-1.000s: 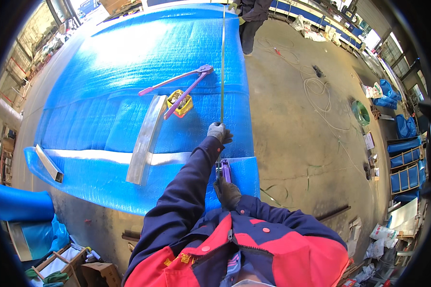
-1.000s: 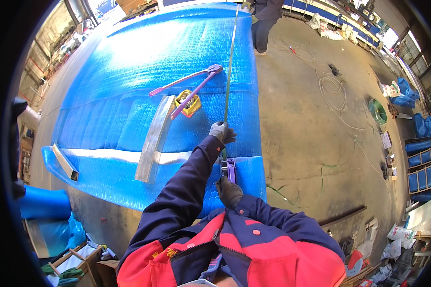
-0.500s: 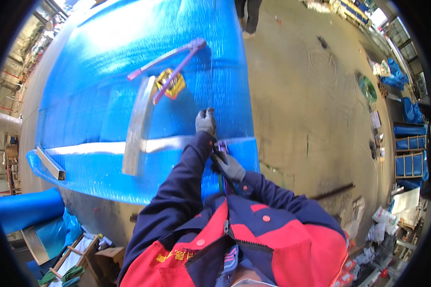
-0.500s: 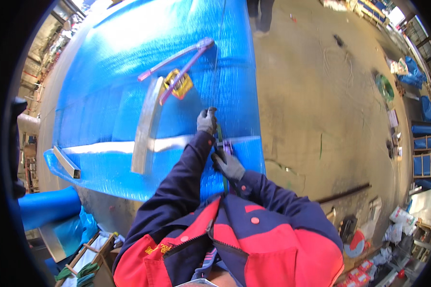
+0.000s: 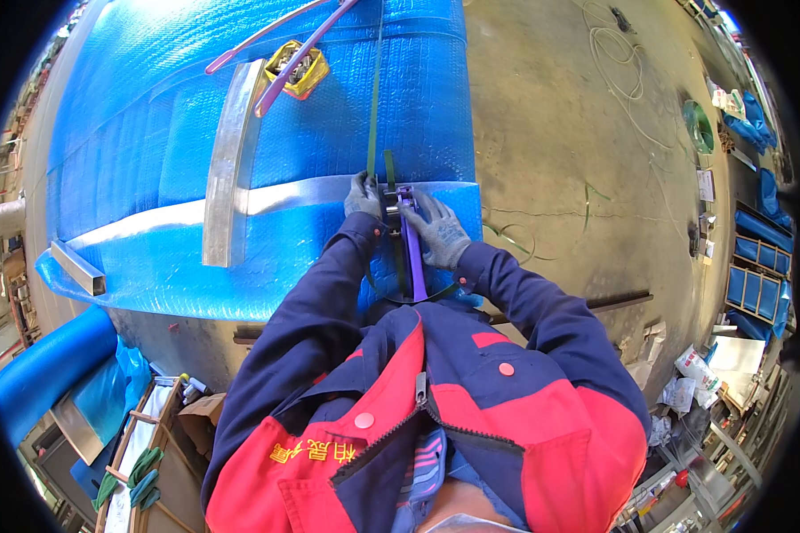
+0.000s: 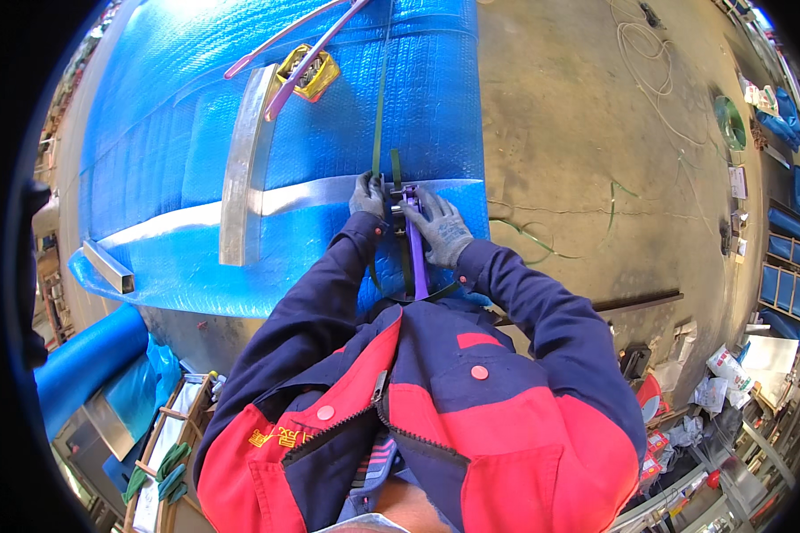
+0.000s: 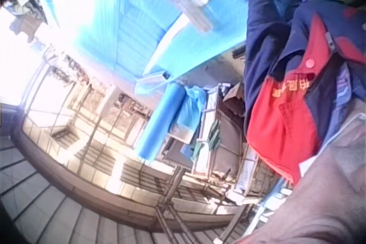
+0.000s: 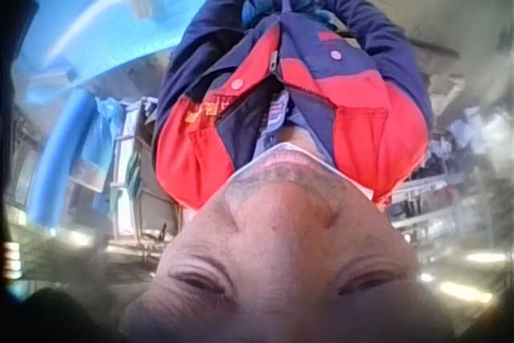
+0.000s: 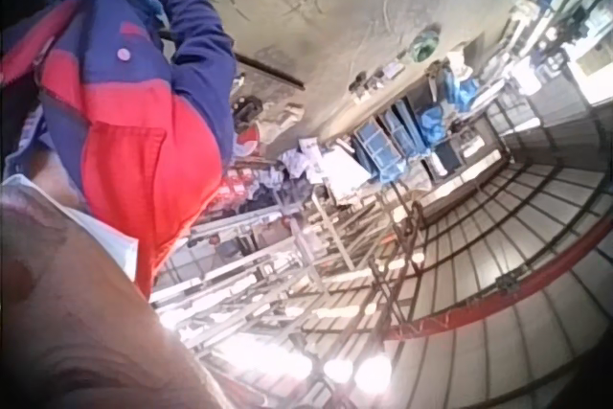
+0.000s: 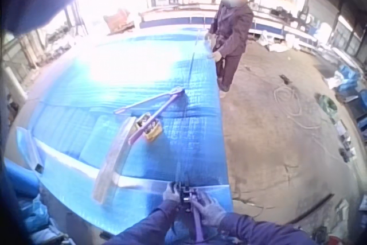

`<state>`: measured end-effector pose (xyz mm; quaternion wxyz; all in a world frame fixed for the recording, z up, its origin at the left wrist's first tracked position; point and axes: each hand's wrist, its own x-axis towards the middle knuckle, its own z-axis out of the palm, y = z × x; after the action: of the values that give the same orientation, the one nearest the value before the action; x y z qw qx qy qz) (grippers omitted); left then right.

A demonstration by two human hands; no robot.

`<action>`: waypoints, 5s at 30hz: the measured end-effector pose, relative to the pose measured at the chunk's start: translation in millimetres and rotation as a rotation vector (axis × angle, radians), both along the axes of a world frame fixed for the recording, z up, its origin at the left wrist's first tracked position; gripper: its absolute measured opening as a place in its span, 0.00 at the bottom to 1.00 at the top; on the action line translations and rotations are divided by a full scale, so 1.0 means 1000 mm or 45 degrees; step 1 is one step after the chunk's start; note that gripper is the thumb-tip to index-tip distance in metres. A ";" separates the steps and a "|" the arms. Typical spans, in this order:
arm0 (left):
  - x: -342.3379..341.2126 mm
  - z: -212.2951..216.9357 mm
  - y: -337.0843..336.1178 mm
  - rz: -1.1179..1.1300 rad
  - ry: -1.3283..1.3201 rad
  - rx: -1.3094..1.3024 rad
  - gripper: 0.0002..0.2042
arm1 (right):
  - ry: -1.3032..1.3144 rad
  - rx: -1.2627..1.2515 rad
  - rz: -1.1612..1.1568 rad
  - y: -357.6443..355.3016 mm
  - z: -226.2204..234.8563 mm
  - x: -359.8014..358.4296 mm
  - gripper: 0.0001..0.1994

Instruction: The person secures a large blue tarp-covered bundle using green straps and a purple ratchet tool. They thread the strap, tighten it with the ratchet, and use a long metal bar to crank the mechanism, repeating the process to fasten multiple straps.

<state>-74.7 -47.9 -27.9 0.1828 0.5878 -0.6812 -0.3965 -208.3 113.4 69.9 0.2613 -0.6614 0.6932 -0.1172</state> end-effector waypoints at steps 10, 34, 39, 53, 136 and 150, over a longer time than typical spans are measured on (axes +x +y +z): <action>0.011 -0.023 0.015 -0.084 0.192 -0.075 0.13 | -0.200 -0.383 -0.559 0.001 -0.065 0.051 0.31; 0.034 -0.051 0.046 -0.066 0.167 -0.065 0.19 | -0.900 0.748 -0.540 0.079 0.075 0.028 0.20; 0.027 -0.034 0.048 0.180 0.713 0.449 0.15 | -0.456 0.022 -0.089 0.147 0.088 0.080 0.16; 0.027 -0.065 0.042 -0.013 0.688 0.047 0.16 | -1.220 0.081 -1.180 0.139 -0.004 0.088 0.20; 0.057 0.029 0.122 -0.564 -0.128 0.265 0.42 | -0.674 -0.702 -0.962 -0.052 -0.082 0.052 0.09; 0.062 0.005 0.128 -0.792 0.053 0.428 0.49 | -0.475 -0.875 -0.707 -0.035 -0.055 0.060 0.10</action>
<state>-13.0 79.6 -22.4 -0.0321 0.3659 -0.7490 -0.5515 -148.1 78.8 14.8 0.1063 -0.4669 0.7060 -0.5217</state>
